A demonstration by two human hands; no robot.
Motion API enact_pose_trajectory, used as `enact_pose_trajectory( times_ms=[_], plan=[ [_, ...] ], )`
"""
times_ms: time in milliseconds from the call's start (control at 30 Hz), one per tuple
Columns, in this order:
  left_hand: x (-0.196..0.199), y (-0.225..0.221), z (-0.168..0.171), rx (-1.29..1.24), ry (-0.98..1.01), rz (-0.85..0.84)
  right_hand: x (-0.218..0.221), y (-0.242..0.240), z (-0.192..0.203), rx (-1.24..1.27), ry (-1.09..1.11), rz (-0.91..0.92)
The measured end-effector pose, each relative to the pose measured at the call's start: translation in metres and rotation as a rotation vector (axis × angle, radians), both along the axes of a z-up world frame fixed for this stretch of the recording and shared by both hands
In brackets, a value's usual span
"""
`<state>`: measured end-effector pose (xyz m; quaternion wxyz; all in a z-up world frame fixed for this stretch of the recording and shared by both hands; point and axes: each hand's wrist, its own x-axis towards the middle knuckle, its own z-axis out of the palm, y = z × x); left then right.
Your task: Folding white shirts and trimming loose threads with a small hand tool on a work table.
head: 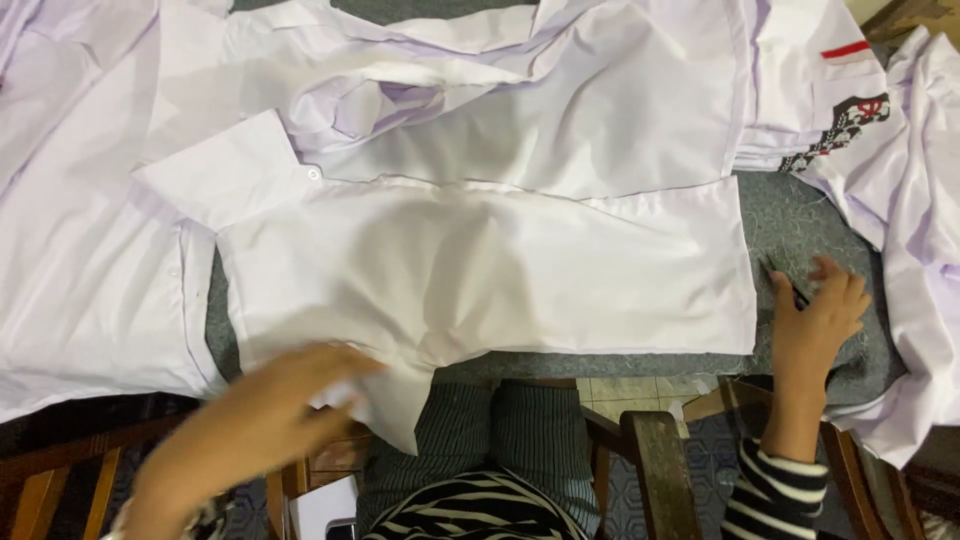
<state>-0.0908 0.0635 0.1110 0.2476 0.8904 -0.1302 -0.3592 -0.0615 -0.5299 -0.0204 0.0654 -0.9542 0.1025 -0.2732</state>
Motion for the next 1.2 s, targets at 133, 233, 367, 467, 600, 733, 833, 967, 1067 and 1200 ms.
enact_pose_trajectory(
  times_ms=[133,233,367,467,600,733,833,967,1067,1200],
  plan=[
    [-0.004,0.034,0.002,0.207,-0.125,0.521,-0.012,0.014,0.002,0.221,0.173,0.101],
    [-0.006,0.045,-0.014,0.288,-0.021,0.695,-0.016,0.033,0.003,0.209,0.401,0.041],
    [-0.008,0.050,-0.054,0.132,-0.049,0.752,-0.013,0.056,0.021,0.397,0.477,-0.001],
    [-0.010,0.059,-0.074,-0.051,-0.230,0.825,-0.007,0.051,0.017,0.563,0.386,-0.027],
    [-0.016,0.069,-0.084,-0.318,-0.198,0.959,-0.014,0.054,0.027,0.634,0.139,-0.028],
    [-0.022,0.070,-0.099,-0.268,-0.108,0.935,-0.031,0.035,0.014,0.602,0.039,-0.002],
    [-0.030,0.079,-0.117,-0.201,-0.220,0.829,-0.041,0.048,0.027,0.680,0.165,-0.025],
    [-0.034,0.076,-0.101,-0.153,-0.166,0.830,-0.041,0.042,0.030,0.634,0.300,-0.099],
    [-0.029,0.058,-0.056,-0.034,-0.089,0.870,-0.040,0.035,0.033,0.528,0.418,-0.108],
    [-0.017,0.045,-0.029,0.100,-0.372,0.786,-0.022,0.030,0.037,0.453,0.255,0.117]
  ],
)
